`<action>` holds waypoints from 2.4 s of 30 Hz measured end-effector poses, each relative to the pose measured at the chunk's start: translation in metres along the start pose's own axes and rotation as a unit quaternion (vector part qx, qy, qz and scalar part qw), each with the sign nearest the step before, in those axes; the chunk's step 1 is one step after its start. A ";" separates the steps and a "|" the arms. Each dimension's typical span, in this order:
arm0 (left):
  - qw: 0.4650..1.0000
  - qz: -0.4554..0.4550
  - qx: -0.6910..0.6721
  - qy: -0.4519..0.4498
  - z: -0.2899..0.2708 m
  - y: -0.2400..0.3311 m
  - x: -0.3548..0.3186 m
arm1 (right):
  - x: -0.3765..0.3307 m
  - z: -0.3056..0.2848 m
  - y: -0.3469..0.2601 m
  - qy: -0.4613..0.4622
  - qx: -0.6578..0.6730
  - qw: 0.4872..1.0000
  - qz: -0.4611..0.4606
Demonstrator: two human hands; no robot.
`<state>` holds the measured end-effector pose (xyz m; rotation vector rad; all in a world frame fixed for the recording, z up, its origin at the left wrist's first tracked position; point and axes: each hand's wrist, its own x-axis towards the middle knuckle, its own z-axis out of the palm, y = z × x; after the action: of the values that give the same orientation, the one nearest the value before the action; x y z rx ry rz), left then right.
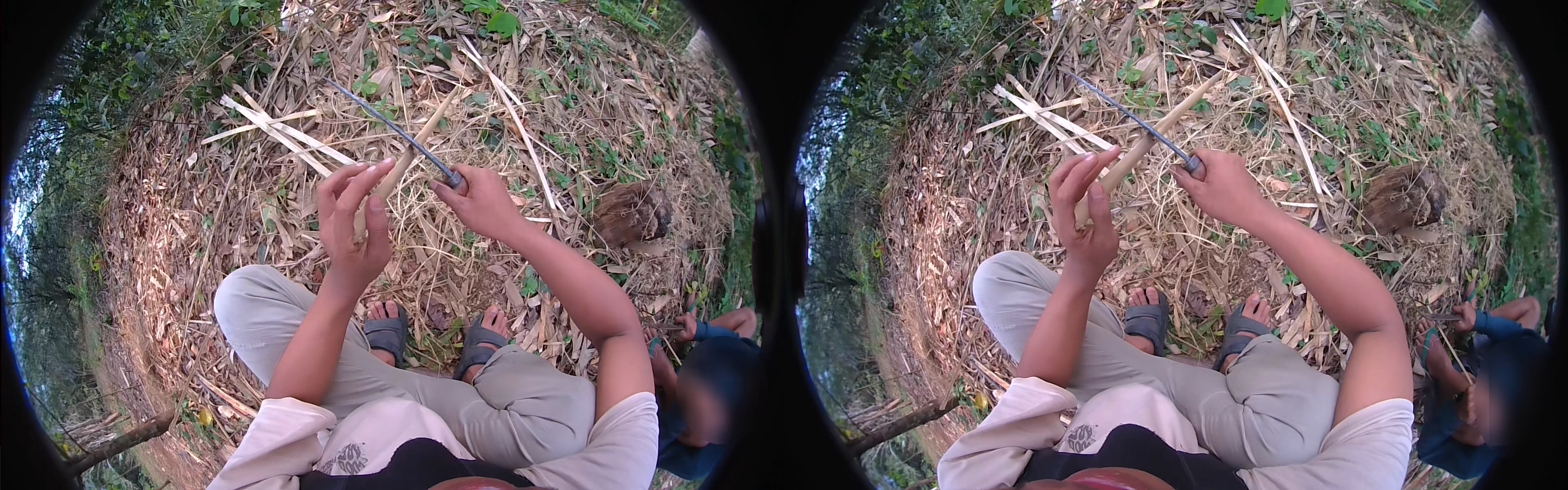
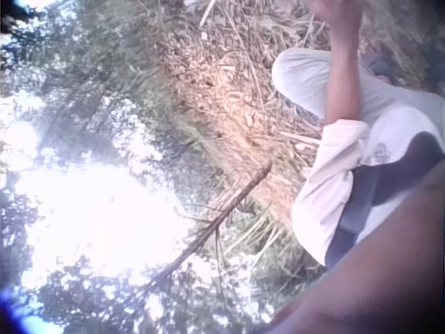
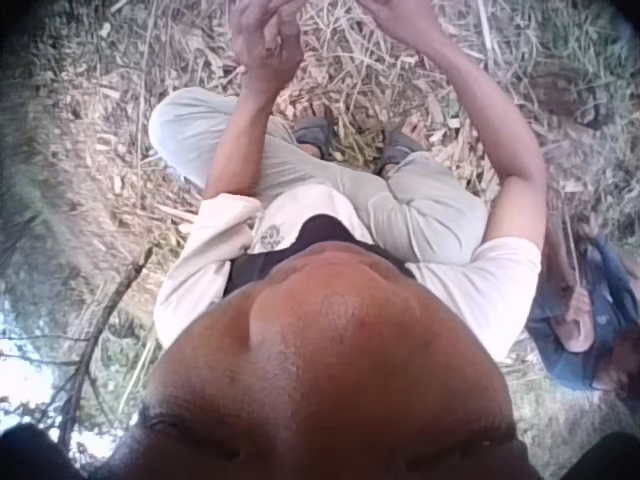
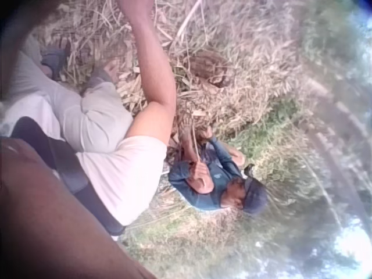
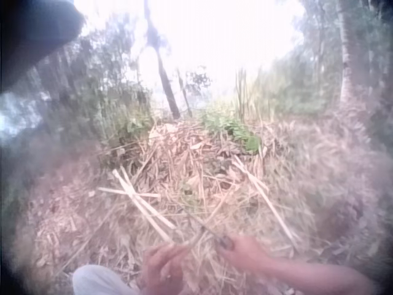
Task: The person sits on the ground and uses a large knife to split a long bamboo stalk into thin strips. They hold the bamboo with one hand and repeatedly strike it with the knife to separate the fibers, while another person works nearby.
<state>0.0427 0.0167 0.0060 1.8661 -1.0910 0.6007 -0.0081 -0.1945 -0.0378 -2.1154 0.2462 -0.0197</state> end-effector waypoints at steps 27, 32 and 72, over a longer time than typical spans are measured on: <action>0.918 -0.006 -0.250 0.309 -0.024 0.087 0.024 | -0.071 -0.002 -0.057 -0.062 -0.020 0.983 -0.170; 0.907 -0.002 -0.256 0.335 -0.012 0.076 0.017 | -0.076 -0.005 -0.065 -0.051 -0.005 0.978 -0.203; 0.903 -0.101 -0.223 0.352 -0.014 0.046 0.011 | -0.024 0.029 0.007 -0.019 -0.060 0.984 -0.166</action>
<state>0.0084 0.0129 0.0410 1.1847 -0.4846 0.7473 -0.0298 -0.1695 -0.0567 -2.2522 -0.1341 -0.1640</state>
